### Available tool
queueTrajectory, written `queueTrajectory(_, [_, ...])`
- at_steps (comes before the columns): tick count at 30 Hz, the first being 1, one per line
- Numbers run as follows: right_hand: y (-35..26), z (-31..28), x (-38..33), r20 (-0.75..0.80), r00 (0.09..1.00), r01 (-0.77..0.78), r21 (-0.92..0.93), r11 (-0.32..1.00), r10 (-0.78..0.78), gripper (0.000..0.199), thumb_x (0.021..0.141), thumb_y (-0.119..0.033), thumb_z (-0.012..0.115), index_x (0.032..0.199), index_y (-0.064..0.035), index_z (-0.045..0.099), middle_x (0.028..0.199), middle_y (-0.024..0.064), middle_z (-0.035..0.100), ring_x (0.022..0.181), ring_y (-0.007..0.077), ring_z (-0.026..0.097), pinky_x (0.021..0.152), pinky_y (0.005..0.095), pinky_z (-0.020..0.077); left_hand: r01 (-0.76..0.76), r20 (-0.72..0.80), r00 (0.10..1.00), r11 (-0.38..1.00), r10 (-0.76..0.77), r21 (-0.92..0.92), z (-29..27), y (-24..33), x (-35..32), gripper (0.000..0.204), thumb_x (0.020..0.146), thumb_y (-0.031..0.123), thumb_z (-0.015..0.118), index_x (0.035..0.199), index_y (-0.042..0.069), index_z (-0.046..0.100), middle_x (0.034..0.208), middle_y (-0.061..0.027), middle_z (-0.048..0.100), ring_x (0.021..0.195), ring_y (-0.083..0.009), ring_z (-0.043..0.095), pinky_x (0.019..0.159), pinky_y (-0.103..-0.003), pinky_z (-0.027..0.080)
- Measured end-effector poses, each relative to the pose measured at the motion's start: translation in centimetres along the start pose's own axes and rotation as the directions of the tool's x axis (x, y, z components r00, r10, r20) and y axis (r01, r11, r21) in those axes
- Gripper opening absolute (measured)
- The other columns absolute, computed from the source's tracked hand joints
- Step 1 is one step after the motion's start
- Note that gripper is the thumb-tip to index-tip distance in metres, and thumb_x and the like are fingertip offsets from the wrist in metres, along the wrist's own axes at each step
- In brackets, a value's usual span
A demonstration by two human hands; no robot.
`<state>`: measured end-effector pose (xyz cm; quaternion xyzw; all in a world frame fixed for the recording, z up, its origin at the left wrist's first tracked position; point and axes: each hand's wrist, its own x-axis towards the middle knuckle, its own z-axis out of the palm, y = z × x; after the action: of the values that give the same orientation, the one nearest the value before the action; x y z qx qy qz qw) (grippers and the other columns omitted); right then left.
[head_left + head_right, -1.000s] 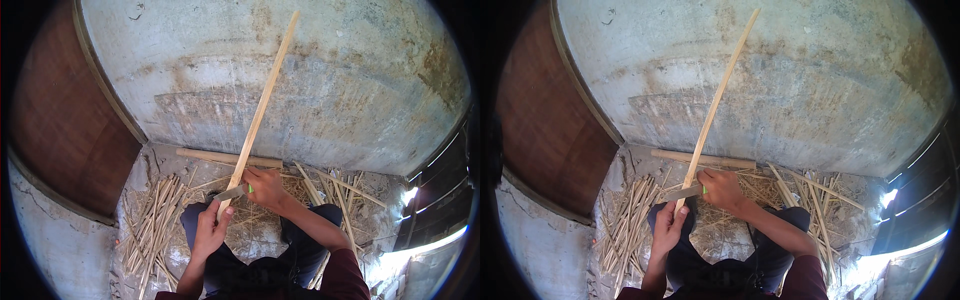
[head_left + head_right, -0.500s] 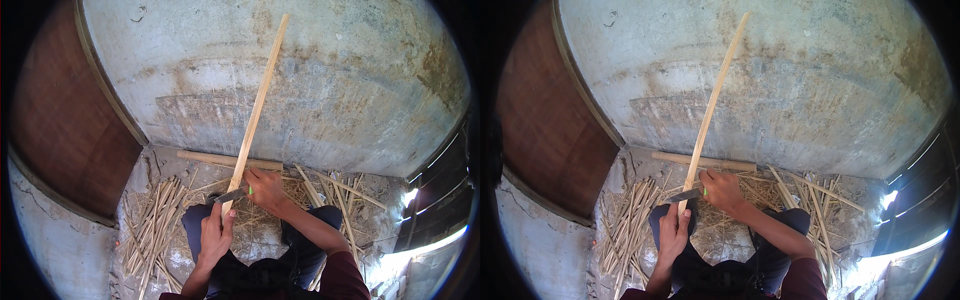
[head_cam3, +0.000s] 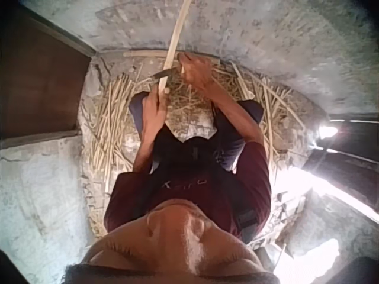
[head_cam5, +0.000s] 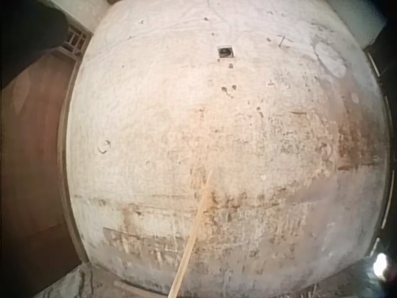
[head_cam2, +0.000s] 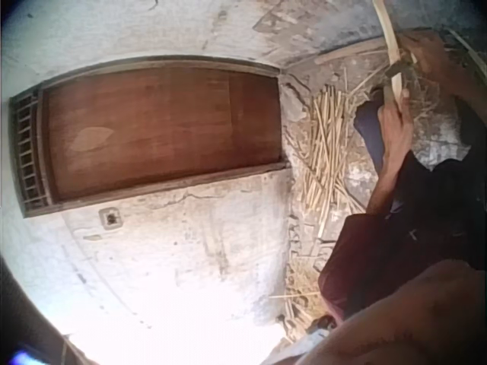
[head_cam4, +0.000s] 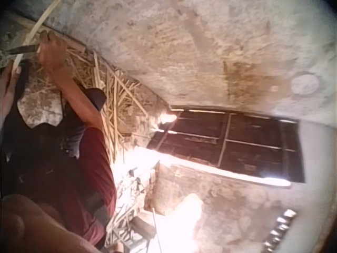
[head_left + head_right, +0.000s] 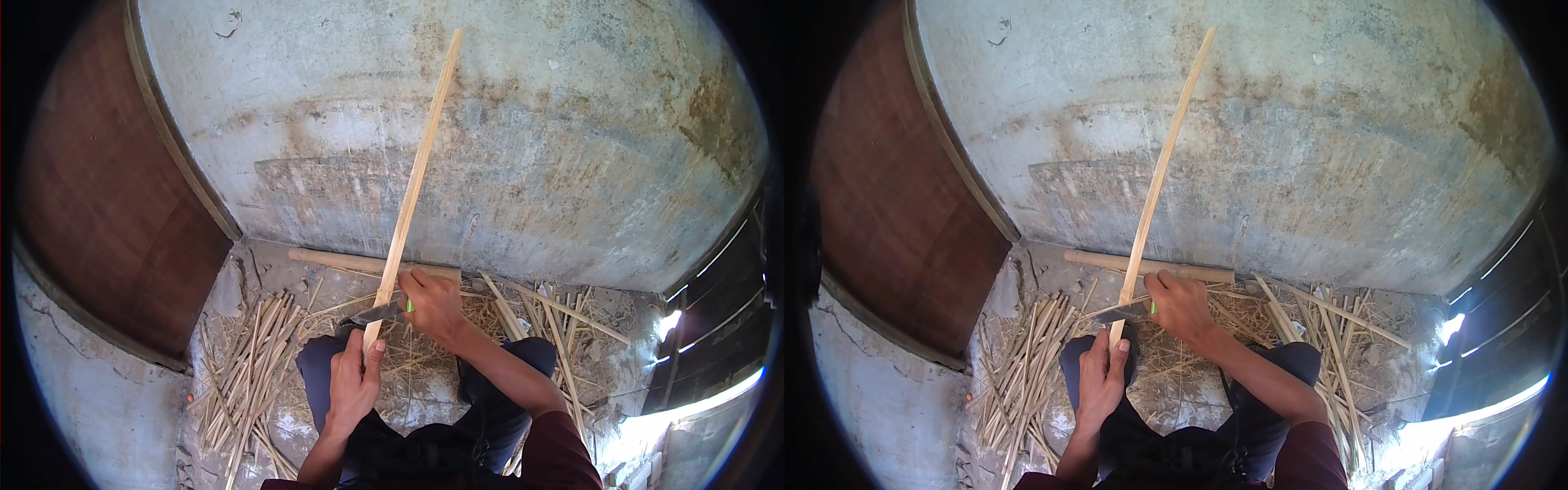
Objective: The person uses a knife to shave layers off a strip of wood while sitting on a floor covered in wood scraps.
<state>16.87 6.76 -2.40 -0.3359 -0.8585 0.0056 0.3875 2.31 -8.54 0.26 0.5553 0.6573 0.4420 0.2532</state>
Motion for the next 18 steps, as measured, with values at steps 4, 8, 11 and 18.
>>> queueTrajectory(4, [0.7, 0.2, 0.0, -0.041, 0.999, -0.030, -0.008, 1.000, 0.030, 0.024, 0.073, -0.010, 0.076, 0.091, -0.0072, 0.060, 0.079, 0.0087, 0.059, 0.066, 0.0311, 0.067, 0.056, 0.0438, 0.0502, 0.027, 0.024, 0.999, 1.000, -0.027, -0.007, 0.0, 0.0, -0.2, 0.029, 0.109, 0.024, 0.058, 0.097, -0.001, 0.051, 0.062, -0.0165, 0.055, 0.050, -0.0267, 0.053, 0.052, -0.041, 0.041])
queueTrajectory(8, [0.7, -0.1, 0.3, -0.039, 0.999, -0.020, -0.021, 1.000, 0.020, 0.032, 0.074, -0.017, 0.081, 0.094, -0.0078, 0.059, 0.081, 0.0078, 0.059, 0.065, 0.0311, 0.067, 0.057, 0.0452, 0.0511, 0.019, 0.019, 1.000, 1.000, -0.019, -0.014, 0.0, 0.1, 0.3, 0.029, 0.109, 0.024, 0.058, 0.096, -0.001, 0.051, 0.063, -0.0167, 0.055, 0.050, -0.0273, 0.053, 0.052, -0.041, 0.040])
queueTrajectory(11, [1.1, -0.6, 0.8, -0.047, 0.999, -0.003, -0.035, 0.999, 0.001, 0.029, 0.075, -0.016, 0.080, 0.095, -0.0081, 0.060, 0.081, 0.0081, 0.059, 0.066, 0.0312, 0.067, 0.057, 0.0452, 0.0511, 0.002, 0.009, 1.000, 1.000, -0.002, -0.025, 0.1, 0.4, 0.6, 0.029, 0.109, 0.024, 0.058, 0.096, -0.001, 0.052, 0.062, -0.0167, 0.055, 0.051, -0.0279, 0.053, 0.053, -0.042, 0.040])
queueTrajectory(18, [1.6, 0.9, 0.5, -0.054, 0.999, 0.004, 0.003, 1.000, -0.003, 0.021, 0.078, -0.015, 0.076, 0.092, -0.0087, 0.061, 0.079, 0.0076, 0.059, 0.063, 0.0312, 0.066, 0.055, 0.0444, 0.0505, 0.010, 0.022, 1.000, 0.999, -0.009, -0.044, 0.6, -0.8, 1.3, 0.032, 0.110, 0.026, 0.056, 0.096, -0.002, 0.053, 0.062, -0.0169, 0.054, 0.052, -0.0280, 0.054, 0.054, -0.043, 0.040])
